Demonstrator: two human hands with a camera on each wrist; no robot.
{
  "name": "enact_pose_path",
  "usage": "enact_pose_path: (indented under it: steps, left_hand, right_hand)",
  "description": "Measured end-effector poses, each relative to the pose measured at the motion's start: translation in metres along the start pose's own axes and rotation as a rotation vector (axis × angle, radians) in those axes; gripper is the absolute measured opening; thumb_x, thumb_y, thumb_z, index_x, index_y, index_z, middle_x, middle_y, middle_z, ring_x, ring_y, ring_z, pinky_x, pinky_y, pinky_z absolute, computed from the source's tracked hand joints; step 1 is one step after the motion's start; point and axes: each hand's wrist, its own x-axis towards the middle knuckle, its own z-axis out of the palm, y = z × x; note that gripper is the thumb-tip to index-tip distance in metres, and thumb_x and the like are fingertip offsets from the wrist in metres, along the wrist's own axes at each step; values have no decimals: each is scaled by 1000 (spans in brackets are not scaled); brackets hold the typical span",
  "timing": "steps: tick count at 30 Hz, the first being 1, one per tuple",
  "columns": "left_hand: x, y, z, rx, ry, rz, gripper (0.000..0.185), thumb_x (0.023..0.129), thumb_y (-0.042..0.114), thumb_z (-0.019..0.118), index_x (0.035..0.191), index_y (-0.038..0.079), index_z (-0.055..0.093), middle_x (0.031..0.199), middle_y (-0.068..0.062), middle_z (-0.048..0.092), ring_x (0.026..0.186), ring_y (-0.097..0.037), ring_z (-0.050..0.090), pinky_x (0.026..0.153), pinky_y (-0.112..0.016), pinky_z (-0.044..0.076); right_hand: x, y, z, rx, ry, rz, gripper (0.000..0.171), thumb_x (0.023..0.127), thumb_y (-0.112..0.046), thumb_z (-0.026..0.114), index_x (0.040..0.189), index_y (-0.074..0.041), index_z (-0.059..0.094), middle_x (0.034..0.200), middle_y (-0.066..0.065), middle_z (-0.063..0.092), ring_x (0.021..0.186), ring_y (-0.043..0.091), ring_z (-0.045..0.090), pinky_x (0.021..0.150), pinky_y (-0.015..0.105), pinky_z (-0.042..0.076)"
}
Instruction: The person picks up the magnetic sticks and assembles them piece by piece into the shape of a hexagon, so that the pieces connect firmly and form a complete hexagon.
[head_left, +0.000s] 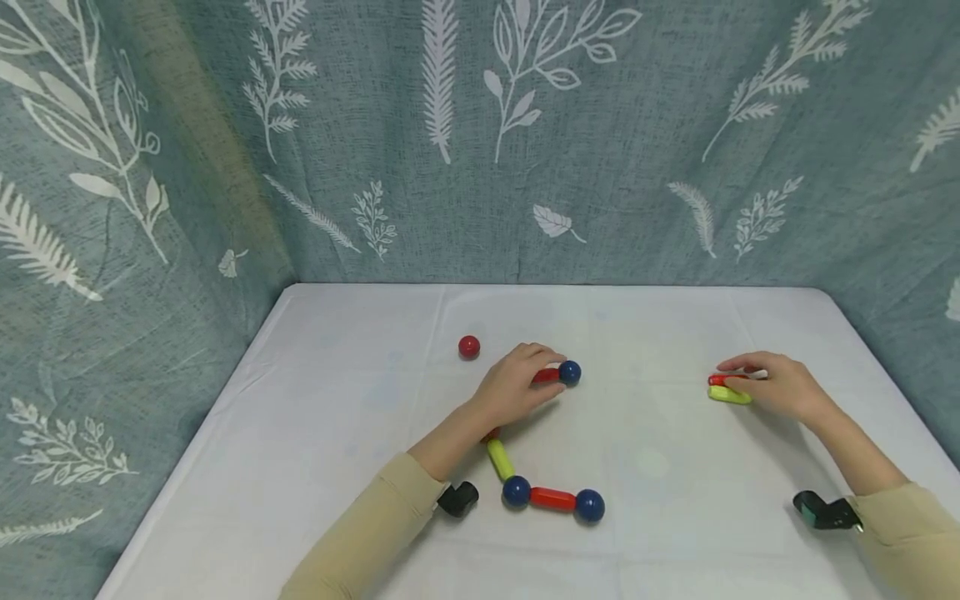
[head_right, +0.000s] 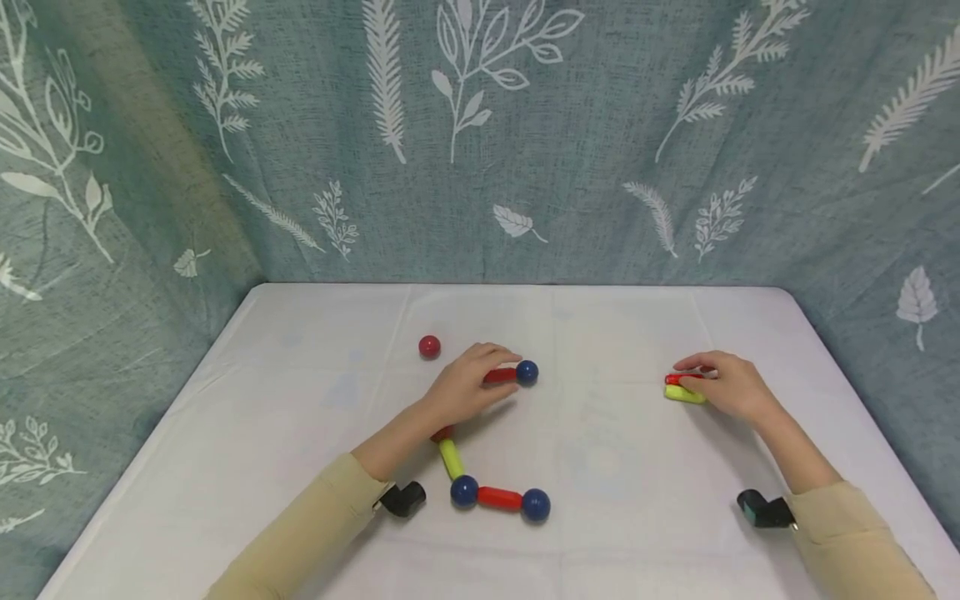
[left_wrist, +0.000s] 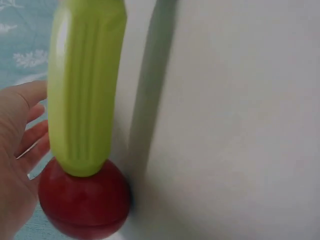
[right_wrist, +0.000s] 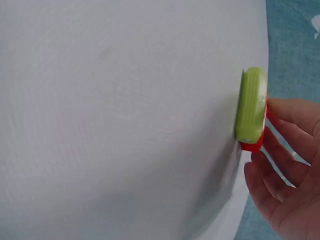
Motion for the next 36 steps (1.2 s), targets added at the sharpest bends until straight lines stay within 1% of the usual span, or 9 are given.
enact_pose_path:
  steps: [3,6,9,12,19,25,30,33,36]
  left_hand:
    - [7,-2,1,27,-54,-44,42,93,30,68,130,12,61,128,-6,60,119,-20,53,97,-33,46]
    - [13,-3,3,40,-109,-85,45,93,34,67,133,14,60,129,-6,59,120,-20,53,97,-35,46]
    - [17,-4,4,36,-155,-114,45,94,35,66,134,15,59,128,-4,60,116,-18,56,93,-34,48]
    - [19,-5,6,28,-183,-129,46,94,34,66,135,15,58,128,-4,61,113,-17,58,90,-32,49]
    - [19,-6,11,25,-181,-140,44,94,31,65,135,16,58,127,-3,63,114,-17,58,91,-31,48]
    - [18,-7,13,33,-162,-153,43,94,30,66,135,16,58,129,-3,62,117,-18,57,94,-33,47]
    - [17,-6,13,36,-158,-164,43,95,30,65,135,17,58,128,-3,63,115,-17,58,93,-32,48]
    - [16,-5,13,31,-153,-168,43,95,30,65,134,17,59,127,-3,63,114,-17,59,91,-32,48]
    - [15,-5,13,22,-150,-172,43,94,31,66,134,16,59,126,-3,64,113,-17,59,90,-32,48]
  right_hand:
    - [2,4,1,8,-18,13,41,96,-27,63,122,6,62,121,31,57,107,46,52,78,51,47]
    - [6,6,3,16,-18,21,44,95,-28,64,122,7,61,119,30,58,105,43,53,78,50,46]
    - [10,3,7,18,-17,28,45,94,-29,65,121,6,61,119,30,58,104,43,53,81,53,45]
    - [15,-3,10,14,-8,16,42,93,-26,67,120,6,61,118,30,58,103,42,53,81,52,45]
    - [20,-32,29,51,53,-97,32,91,-20,70,114,1,66,107,20,65,93,33,59,69,36,49]
    - [25,-68,57,96,37,-196,26,89,-19,73,110,-4,70,100,9,67,89,25,60,72,36,50]
    - [30,-93,77,149,2,-224,23,88,-16,72,109,-6,70,95,4,67,83,21,59,67,32,50]
    - [34,-103,85,178,-11,-238,22,88,-15,72,108,-5,70,93,4,67,80,19,59,64,30,50]
    - [36,-111,90,191,-13,-256,22,88,-14,72,107,-4,70,93,5,68,80,19,60,64,30,50]
